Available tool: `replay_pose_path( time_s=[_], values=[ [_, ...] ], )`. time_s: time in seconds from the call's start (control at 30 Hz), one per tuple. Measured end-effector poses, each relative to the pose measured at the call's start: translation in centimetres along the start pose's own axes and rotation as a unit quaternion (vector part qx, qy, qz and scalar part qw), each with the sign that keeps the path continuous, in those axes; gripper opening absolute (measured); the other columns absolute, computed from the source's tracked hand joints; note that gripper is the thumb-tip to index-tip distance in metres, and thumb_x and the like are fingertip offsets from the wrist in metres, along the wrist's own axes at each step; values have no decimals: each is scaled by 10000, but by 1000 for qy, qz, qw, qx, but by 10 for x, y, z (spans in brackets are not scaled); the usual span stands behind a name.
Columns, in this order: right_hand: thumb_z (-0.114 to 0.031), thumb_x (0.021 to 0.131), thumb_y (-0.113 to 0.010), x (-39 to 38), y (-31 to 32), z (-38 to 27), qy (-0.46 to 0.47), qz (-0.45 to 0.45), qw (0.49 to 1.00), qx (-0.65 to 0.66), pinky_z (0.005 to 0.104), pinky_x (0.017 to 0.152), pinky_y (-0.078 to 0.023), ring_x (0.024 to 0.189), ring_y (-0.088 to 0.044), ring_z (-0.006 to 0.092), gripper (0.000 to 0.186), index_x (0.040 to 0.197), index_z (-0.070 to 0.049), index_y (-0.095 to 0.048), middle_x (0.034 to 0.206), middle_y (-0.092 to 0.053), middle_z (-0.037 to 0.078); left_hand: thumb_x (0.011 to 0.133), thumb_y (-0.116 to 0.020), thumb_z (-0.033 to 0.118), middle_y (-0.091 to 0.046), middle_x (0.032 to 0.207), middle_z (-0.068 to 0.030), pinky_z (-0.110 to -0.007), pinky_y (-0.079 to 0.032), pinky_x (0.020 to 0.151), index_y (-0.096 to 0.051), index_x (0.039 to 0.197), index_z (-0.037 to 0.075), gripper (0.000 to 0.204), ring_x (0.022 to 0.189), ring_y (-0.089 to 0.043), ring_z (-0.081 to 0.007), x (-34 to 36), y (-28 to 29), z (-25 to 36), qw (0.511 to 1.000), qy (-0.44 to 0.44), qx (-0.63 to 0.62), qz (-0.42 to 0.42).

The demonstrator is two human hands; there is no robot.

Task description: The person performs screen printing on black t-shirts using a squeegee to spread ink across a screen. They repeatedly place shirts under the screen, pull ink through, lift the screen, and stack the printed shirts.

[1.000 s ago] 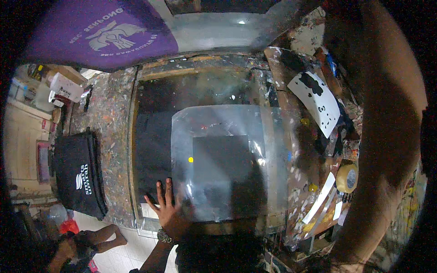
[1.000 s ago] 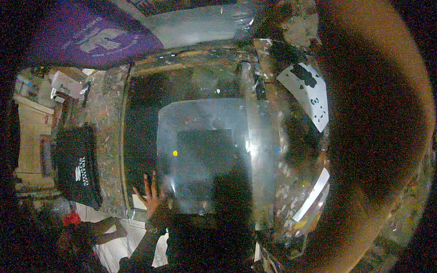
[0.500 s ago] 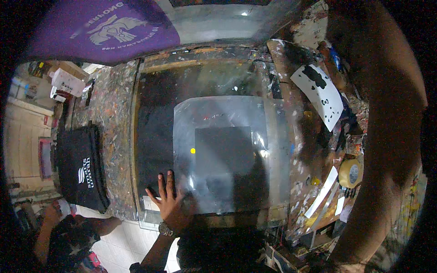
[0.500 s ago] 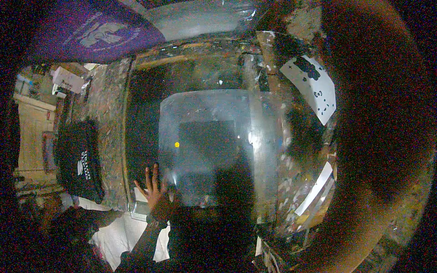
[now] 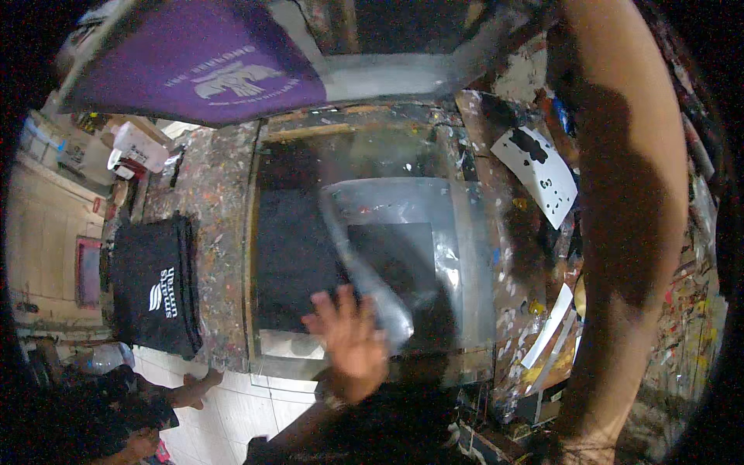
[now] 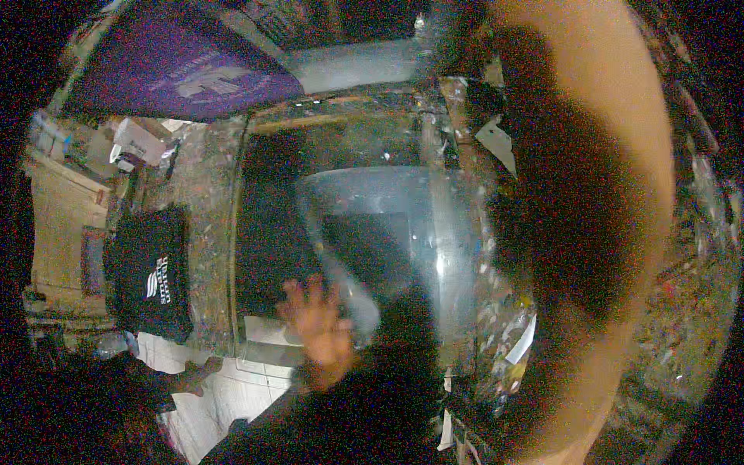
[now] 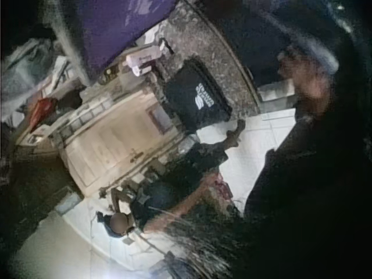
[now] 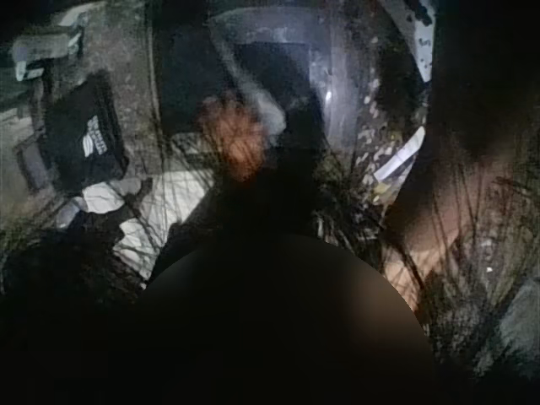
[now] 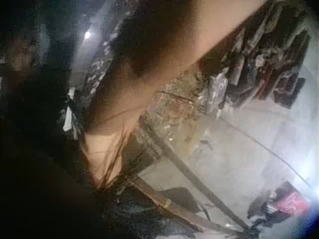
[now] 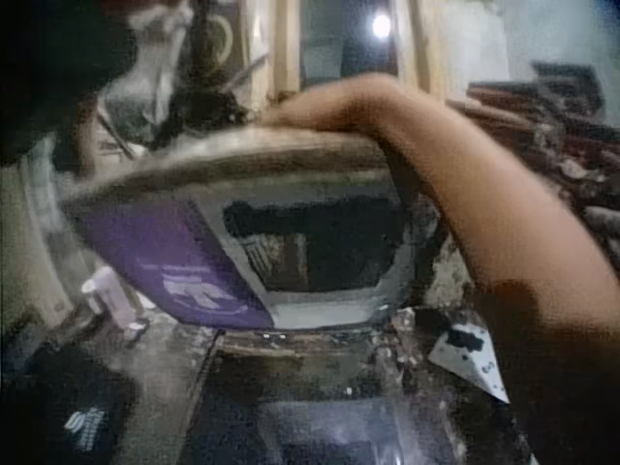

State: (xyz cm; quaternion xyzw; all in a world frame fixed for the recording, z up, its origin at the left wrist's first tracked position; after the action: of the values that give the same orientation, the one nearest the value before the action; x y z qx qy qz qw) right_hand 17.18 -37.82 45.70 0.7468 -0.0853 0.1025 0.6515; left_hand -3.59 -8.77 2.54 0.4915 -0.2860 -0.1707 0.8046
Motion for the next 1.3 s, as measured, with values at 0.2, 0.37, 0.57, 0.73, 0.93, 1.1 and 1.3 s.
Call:
replay_pose_path(
  time_s=[0.2,0.37,0.57,0.73,0.93,1.1,1.3],
  values=[
    [-727,1007,-375,-68,-13,-46,-159,-18,984,-75,467,861,-502,914,-604,254,702,909,-96,-667,965,-610,144,1029,-619,163,-687,1192,-203,-458,-568,956,-629,1259,38,263,1044,-707,-314,93,86,49,838,-69,-535,88],
    [-754,815,-663,-198,-118,-92,-28,249,963,-95,506,738,-522,786,-700,355,677,819,-77,-632,801,-688,158,1067,-566,248,-617,1281,-178,-437,-626,843,-448,1393,51,399,1039,-692,-288,77,164,-37,695,154,-656,251],
    [-555,797,-773,-343,-266,-132,-36,80,996,14,472,834,-412,898,-567,265,521,1040,-101,-696,936,-607,41,1047,-612,340,-715,987,-192,-373,-625,750,-491,1205,-28,418,815,-739,-273,-42,72,-105,705,401,-583,44],
    [-512,784,-800,-366,-309,-142,-66,59,996,19,571,932,-392,930,-569,239,523,1103,-105,-727,943,-594,22,1043,-607,393,-725,817,-184,-346,-601,613,-520,1130,-31,441,679,-736,-244,-60,40,-140,748,405,-520,-78],
    [-498,792,-795,-341,-308,-129,-23,-15,1000,6,582,990,-406,1003,-630,217,456,1035,-124,-701,1006,-643,28,1029,-632,382,-726,801,-168,-340,-595,590,-517,1153,-18,435,666,-736,-232,-55,47,-130,766,438,-467,-64],
    [-508,862,-743,-294,-318,-95,-50,-164,985,-11,507,755,-530,795,-719,316,443,1099,-141,-665,834,-708,78,1033,-623,380,-725,822,-208,-353,-615,620,-514,1129,-64,467,707,-750,-256,-53,52,-131,750,436,-493,-71],
    [-523,881,-728,-275,-284,-84,-40,-247,968,27,512,617,-511,715,-705,395,473,1102,-111,-653,746,-705,140,1040,-612,381,-721,864,-230,-342,-616,644,-489,1182,-115,531,723,-743,-259,-54,44,-134,735,424,-524,-75]
  ],
)
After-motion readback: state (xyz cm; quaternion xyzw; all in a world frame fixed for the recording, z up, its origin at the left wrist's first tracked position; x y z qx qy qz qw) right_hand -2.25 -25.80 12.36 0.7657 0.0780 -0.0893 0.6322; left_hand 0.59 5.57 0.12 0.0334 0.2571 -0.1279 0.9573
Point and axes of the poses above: each hand's wrist, its own x-axis towards the middle knuckle, its own y-axis out of the back of the hand, z = x × y, the point moved 3 cm from there along x, towards the middle knuckle
